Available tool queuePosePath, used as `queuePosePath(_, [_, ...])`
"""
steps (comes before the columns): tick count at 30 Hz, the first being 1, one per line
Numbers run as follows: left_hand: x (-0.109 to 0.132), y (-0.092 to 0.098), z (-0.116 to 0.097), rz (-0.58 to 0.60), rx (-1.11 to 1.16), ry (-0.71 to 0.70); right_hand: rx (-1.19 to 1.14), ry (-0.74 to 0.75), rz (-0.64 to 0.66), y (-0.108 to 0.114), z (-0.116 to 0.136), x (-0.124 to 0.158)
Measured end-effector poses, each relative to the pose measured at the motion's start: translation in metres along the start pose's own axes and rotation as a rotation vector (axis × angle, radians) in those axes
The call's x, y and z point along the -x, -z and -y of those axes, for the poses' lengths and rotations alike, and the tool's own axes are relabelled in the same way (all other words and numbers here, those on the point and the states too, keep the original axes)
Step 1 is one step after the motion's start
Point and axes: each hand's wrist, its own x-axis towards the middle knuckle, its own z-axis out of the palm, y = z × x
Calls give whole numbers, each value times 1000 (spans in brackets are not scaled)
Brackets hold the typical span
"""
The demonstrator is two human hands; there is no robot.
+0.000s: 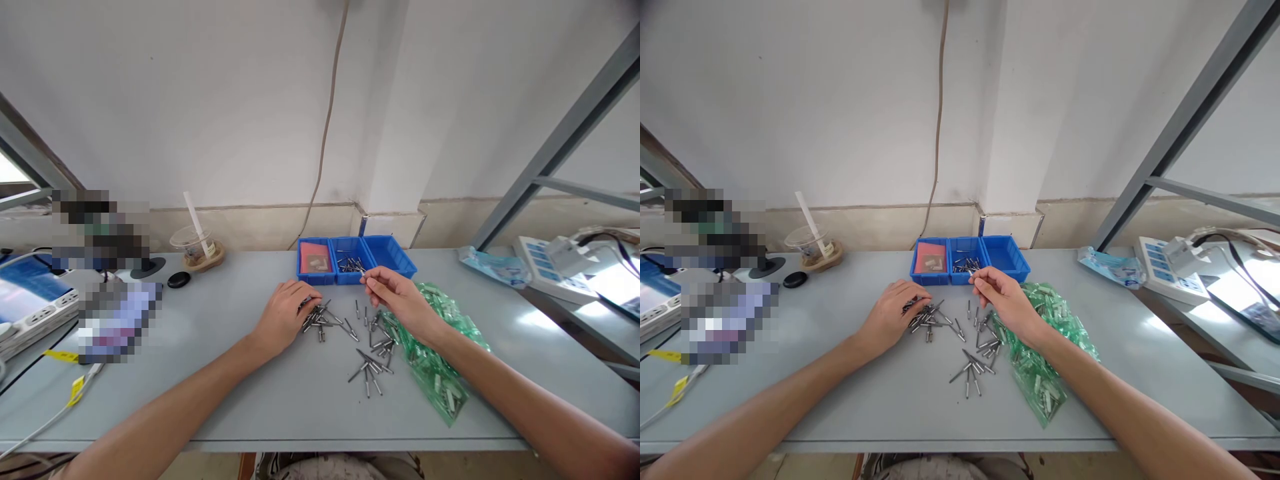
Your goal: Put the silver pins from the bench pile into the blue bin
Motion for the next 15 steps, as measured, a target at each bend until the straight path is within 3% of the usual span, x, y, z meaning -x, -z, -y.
queuePosePath(15, [-1, 1, -1, 47, 80, 87, 68, 2, 8, -2, 3, 2])
